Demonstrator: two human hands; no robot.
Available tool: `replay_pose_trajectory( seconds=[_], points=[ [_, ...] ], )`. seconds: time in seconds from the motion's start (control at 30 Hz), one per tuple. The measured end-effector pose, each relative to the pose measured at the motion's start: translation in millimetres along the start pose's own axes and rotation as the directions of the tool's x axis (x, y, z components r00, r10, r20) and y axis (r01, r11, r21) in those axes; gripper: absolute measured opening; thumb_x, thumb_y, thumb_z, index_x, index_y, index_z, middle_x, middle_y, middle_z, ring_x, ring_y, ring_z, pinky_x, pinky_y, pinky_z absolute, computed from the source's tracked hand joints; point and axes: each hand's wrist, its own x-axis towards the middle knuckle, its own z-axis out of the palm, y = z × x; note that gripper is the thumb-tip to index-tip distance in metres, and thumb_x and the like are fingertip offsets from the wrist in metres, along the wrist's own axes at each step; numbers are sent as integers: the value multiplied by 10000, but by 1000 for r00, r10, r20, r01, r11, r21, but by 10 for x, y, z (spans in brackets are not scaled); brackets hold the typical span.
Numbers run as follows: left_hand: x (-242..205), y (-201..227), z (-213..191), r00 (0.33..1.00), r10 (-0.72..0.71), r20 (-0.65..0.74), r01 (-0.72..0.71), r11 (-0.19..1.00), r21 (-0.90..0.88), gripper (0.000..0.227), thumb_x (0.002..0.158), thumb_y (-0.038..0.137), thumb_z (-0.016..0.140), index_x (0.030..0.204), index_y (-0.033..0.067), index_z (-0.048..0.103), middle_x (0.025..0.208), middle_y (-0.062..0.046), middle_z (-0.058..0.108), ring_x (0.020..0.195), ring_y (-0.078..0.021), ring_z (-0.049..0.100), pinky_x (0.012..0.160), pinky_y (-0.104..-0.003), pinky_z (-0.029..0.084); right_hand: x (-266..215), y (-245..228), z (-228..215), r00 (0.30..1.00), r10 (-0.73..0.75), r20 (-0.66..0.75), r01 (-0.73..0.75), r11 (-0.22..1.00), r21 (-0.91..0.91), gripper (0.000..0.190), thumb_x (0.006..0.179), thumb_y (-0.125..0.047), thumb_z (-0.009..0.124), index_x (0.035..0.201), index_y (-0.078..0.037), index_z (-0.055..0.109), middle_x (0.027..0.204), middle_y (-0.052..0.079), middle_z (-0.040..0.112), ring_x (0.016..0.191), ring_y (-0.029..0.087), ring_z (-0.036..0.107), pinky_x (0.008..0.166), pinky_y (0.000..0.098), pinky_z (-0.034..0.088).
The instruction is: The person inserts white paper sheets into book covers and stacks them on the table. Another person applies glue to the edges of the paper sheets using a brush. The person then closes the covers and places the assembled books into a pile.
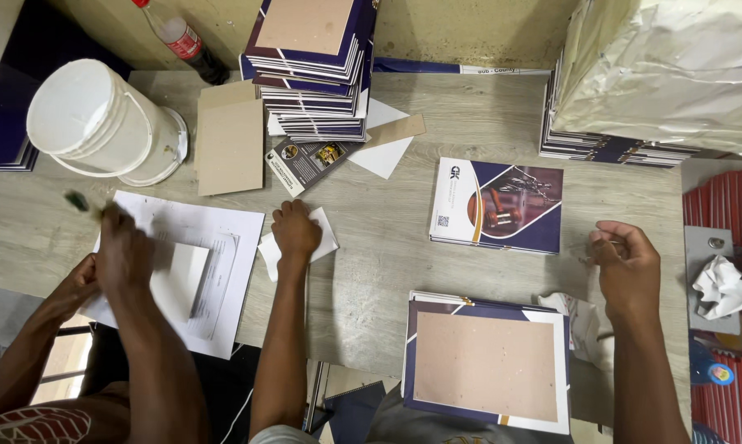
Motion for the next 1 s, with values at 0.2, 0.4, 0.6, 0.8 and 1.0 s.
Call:
replay_pose_trajectory(
  seconds=[0.2,0.4,0.6,0.8,1.0],
  points=[
    [-341,58,-546,946,299,-125,-323,900,-292,228,894,-75,603,924,145,656,997,-74,723,936,-352,631,769,-492,457,-567,-204,-55,975,-218,-51,217,976,-19,145,1134,-66,700,1279,-60,702,1140,63,697,991,150,633,879,271,552],
    [-1519,864,-1967,689,695,-208,-646,457,-611,152,1078,92,562,1035,205,654,1074,7,755,1068,-198,715,995,-382,555,-1193,-605,247,791,-542,284,560,828,22,155,963,-118,779,1114,-93,797,968,36,731,886,135,663,787,264,534],
    [-2530,1619,-2479,539,825,-168,-561,204,-802,119,1075,89,572,1080,188,638,1103,16,736,1075,-177,690,1038,-399,489,-1817,-1127,506,472,-791,388,774,583,247,275,889,-64,824,1157,-77,763,987,56,685,845,149,681,711,258,574],
    [-2901,1557,-2193,714,697,-62,-154,70,-986,198,1080,323,609,1004,142,623,1067,-72,692,1062,-241,686,969,-391,533,-2107,-1020,57,562,-724,400,642,687,342,84,887,-113,784,940,-53,758,907,62,653,851,215,626,787,337,506],
    [-2981,1262,-1431,837,390,385,404,33,-914,211,959,211,759,858,134,591,748,20,470,712,-136,415,699,-307,359,-1706,539,-653,956,113,271,-202,923,328,122,911,71,792,1018,112,752,927,195,747,818,300,705,708,350,548]
  ],
)
